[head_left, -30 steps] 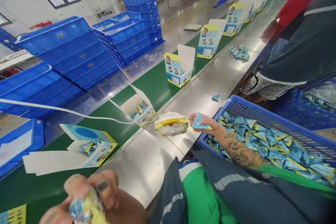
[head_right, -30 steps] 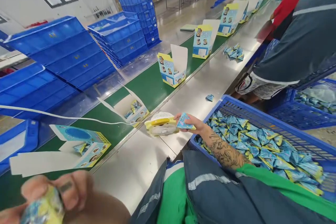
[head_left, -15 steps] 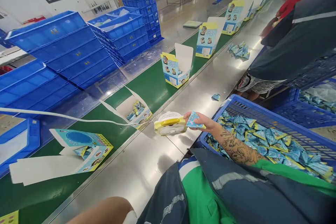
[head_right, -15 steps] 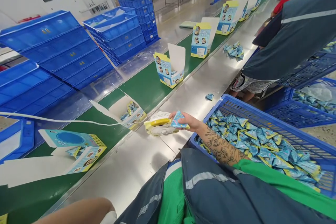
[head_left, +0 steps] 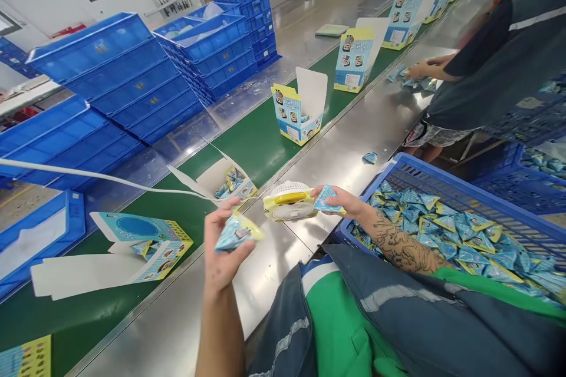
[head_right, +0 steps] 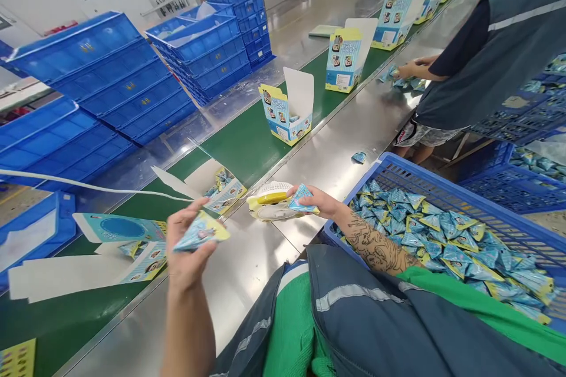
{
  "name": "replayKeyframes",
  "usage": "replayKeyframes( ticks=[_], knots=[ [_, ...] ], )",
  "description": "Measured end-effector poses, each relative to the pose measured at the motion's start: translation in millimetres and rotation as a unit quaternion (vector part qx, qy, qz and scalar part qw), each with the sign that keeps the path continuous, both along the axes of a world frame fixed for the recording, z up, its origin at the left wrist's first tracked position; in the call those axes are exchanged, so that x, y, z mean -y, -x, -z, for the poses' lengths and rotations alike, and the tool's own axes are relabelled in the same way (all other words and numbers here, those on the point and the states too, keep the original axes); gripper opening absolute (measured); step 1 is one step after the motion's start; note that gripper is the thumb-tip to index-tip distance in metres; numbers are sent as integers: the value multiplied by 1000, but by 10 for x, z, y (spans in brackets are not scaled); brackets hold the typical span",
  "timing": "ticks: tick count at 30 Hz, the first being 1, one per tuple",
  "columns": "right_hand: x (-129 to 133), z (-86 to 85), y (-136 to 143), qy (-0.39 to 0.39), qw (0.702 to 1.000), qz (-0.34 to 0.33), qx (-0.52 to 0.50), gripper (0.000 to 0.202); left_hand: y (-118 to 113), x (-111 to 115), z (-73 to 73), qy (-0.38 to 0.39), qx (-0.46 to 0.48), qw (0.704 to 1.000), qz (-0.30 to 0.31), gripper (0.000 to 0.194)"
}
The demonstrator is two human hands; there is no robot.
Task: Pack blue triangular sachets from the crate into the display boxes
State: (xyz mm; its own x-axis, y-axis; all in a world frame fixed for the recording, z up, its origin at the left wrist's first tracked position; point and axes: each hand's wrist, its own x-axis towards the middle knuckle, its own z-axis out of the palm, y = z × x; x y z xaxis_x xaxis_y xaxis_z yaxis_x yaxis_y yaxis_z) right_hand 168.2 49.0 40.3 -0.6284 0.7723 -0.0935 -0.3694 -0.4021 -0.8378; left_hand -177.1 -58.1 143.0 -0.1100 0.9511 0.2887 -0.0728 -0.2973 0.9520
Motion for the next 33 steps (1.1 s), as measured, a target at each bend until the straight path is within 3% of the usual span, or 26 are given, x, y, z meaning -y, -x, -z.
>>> replayKeyframes(
  ticks=[3, 5, 10, 14, 18, 26, 33],
  knots=[
    [54, 21, 5, 5, 1000, 0, 12, 61, -194, -64, 348, 103, 123, 984, 84, 59],
    [83, 27, 10, 14, 1000, 3, 27, 63, -276, 7, 525, 134, 214, 963, 96, 58],
    [130, 14, 61, 22, 999, 5, 33, 58, -365, 148, 804, 185, 253, 949, -28, 44],
    [177, 33, 147, 20, 999, -6, 28, 57, -323, 106, 964, 214, 228, 948, -52, 49],
    [214, 84, 214, 22, 999, -9, 34, 60, -265, 80, 1071, 211, 193, 955, -80, 52],
    [255, 83, 251, 19, 998, -24, 54, 58, -187, 123, 1149, 204, 128, 960, -144, 46],
    [313, 116, 297, 24, 998, -23, 54, 55, -201, 114, 1213, 192, 130, 960, -160, 43]
  ],
)
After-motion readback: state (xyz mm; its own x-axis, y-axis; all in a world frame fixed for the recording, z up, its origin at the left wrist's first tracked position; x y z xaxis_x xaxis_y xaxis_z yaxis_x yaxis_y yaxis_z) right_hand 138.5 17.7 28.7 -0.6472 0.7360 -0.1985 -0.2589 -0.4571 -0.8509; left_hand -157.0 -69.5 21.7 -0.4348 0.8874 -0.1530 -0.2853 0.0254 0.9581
